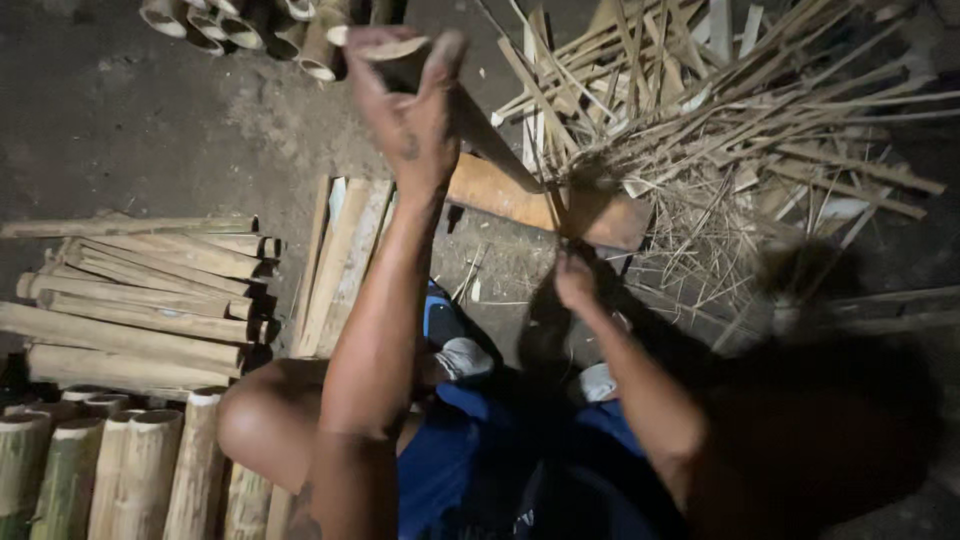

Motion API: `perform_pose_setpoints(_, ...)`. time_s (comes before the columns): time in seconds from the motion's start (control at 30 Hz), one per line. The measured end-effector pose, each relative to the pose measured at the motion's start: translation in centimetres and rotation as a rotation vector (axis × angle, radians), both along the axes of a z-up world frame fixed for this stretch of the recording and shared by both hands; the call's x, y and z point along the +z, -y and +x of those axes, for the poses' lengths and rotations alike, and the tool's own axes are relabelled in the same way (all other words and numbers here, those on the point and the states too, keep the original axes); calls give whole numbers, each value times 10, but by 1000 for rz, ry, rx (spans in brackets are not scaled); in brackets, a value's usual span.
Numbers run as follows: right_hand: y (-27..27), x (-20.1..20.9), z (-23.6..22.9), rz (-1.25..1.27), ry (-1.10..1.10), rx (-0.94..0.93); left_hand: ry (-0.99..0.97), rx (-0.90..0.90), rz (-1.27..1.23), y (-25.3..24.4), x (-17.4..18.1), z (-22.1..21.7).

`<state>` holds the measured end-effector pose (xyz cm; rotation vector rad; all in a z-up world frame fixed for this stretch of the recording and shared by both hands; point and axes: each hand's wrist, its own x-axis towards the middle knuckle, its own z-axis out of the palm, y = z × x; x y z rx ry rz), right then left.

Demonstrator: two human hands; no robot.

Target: The person sits on the floor and uses a knife to split bamboo poles into thin strips. They repeatedly pick up bamboo pieces, split them on a wooden block, and place the resulting strips aside.

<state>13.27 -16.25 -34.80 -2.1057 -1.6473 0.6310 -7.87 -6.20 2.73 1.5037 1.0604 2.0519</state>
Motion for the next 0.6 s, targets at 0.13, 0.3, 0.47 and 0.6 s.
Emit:
perform_pose_setpoints(0.13,2,26,19,-163,-277,-46,-117,-144,-61,-2,6,6)
perform_pose_setpoints(0.3,36,107,-1,87,-588,93,-23,-432,-32,-3,4,12)
perform_pose_setpoints(0.47,26,64,-17,141,-288,42,-35,-418,1,-22,1,-9)
perform_pose_setpoints(0.6,10,-14,9,-112,-100,18,-7,-340,-65,-35,-18,-25)
